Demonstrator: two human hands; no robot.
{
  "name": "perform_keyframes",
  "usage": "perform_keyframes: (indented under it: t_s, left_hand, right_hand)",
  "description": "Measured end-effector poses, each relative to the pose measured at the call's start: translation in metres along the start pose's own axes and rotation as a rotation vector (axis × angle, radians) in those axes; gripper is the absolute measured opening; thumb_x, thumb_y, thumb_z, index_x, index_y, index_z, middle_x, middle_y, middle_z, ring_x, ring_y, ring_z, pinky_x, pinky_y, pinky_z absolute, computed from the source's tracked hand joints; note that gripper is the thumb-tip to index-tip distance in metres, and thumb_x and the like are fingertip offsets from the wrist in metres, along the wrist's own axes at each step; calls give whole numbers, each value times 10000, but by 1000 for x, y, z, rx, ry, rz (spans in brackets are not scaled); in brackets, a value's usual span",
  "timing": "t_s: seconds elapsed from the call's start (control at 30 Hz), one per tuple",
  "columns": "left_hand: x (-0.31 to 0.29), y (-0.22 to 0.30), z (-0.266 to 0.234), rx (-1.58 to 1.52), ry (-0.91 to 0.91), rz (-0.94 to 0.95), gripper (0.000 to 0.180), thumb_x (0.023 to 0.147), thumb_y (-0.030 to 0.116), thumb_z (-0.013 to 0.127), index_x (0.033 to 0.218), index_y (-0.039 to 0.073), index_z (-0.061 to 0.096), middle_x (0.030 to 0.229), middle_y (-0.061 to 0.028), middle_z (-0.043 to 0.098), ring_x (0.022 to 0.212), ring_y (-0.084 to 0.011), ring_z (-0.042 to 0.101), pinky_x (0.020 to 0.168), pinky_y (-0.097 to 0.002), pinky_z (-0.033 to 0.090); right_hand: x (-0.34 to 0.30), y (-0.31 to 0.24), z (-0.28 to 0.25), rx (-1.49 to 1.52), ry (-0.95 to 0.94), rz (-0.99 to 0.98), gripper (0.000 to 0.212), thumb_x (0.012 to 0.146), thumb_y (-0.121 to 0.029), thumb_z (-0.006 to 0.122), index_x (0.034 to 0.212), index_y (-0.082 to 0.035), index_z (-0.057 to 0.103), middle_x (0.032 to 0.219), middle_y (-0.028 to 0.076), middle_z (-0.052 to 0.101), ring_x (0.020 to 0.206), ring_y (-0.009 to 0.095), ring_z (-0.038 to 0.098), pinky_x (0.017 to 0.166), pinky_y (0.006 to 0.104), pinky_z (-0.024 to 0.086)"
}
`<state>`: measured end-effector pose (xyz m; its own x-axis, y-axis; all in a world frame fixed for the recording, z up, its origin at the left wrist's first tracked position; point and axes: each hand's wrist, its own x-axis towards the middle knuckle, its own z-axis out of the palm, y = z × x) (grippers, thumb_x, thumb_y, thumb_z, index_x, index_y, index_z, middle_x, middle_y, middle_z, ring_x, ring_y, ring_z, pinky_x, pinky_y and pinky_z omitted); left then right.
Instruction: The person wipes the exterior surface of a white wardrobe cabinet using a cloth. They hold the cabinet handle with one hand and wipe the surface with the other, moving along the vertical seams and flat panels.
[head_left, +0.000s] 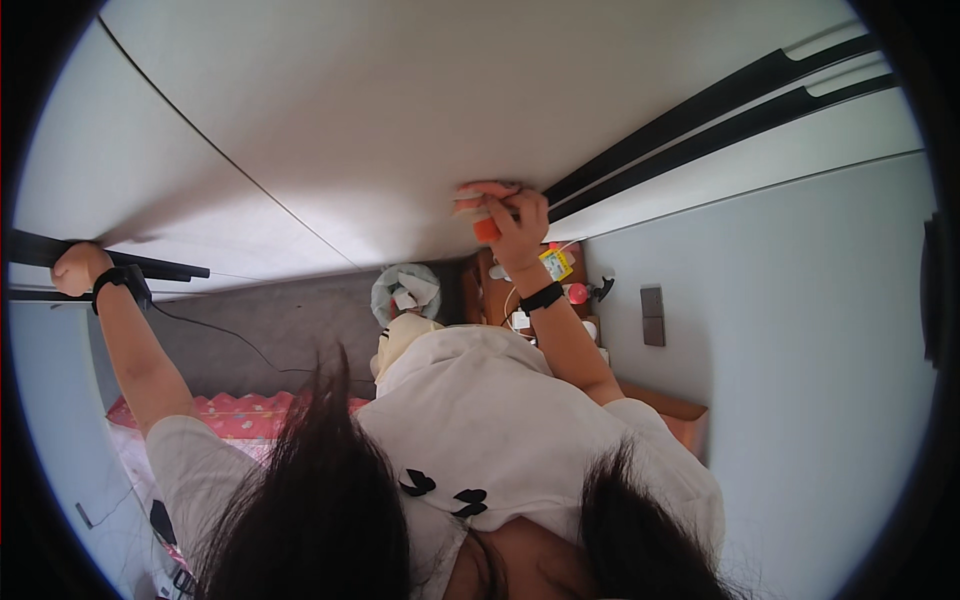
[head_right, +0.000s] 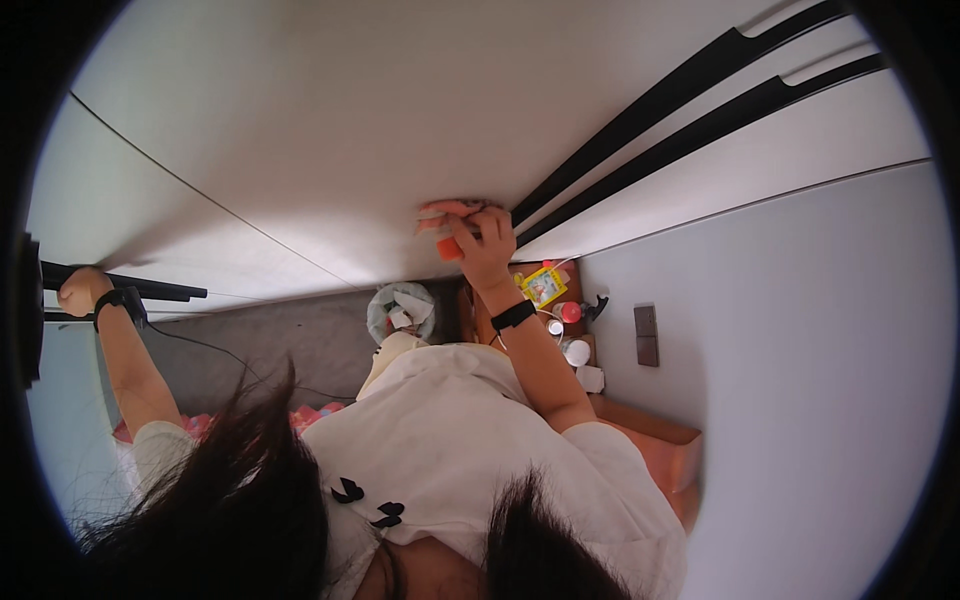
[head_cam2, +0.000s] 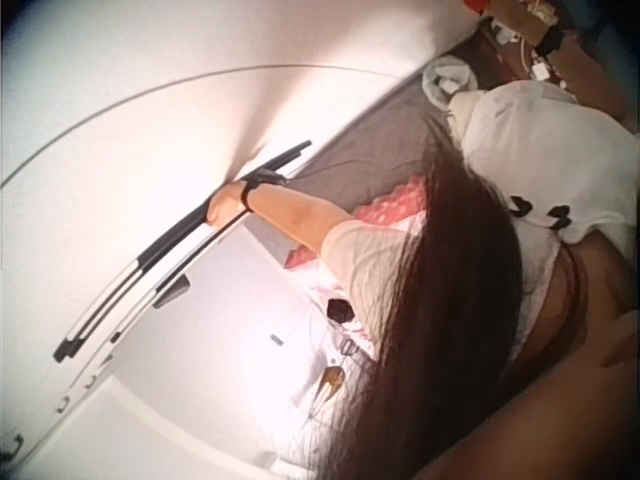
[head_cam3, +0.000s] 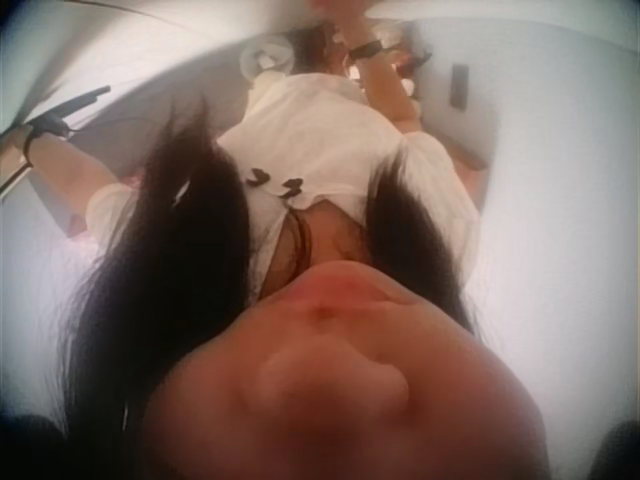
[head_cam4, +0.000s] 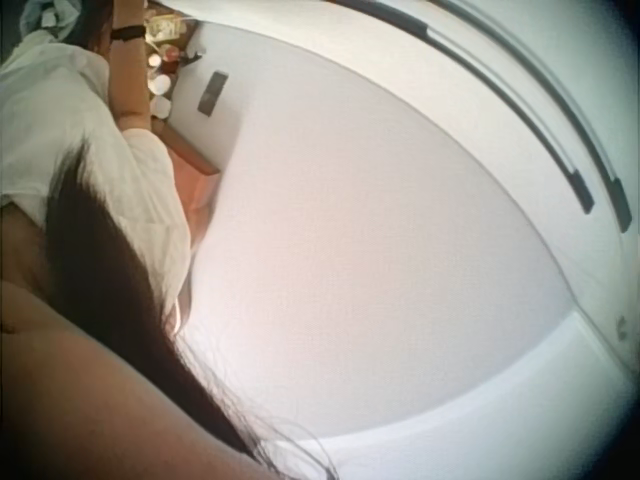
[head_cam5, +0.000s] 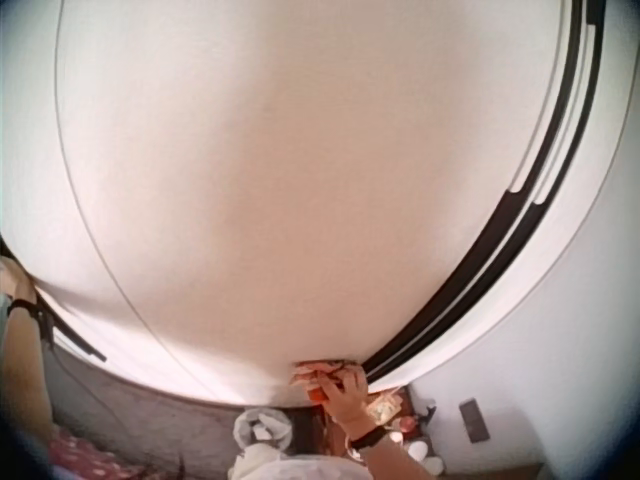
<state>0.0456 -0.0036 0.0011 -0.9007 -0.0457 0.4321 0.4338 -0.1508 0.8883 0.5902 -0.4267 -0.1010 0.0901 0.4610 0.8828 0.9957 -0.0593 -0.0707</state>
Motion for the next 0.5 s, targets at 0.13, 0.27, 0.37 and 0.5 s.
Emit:
perform_keyframes:
  t_s: [0.13,0.27,0.37,0.5]
  left_hand:
    - [11,-15,2,66,6,153,417,814,221,345,737,-71,632,797,-278,636,714,-463,578,666,-542,484]
    - [3,-9,1,74,-25,118,420,816,215,340,745,-75,635,801,-280,634,758,-465,583,721,-545,482]
    - [5,-5,-4,82,-30,109,428,809,225,341,753,-79,638,810,-291,631,750,-466,584,714,-543,488]
    - [3,-7,0,40,-36,102,436,799,235,344,770,-81,642,814,-296,629,753,-459,592,710,-538,496]
  right_hand:
    - [-17,-2,-4,66,-307,39,383,558,-98,692,933,-176,684,877,40,519,901,265,552,703,387,514]
    - [5,-5,-22,182,-257,148,449,514,-86,726,953,-175,692,873,38,521,907,262,554,702,382,510]
    - [52,-11,-47,142,-31,118,446,541,-76,746,976,-164,697,888,47,519,904,258,549,712,367,500]
    - [113,-5,-64,43,422,102,345,671,-82,746,1010,-123,695,963,70,504,920,244,531,748,334,474]
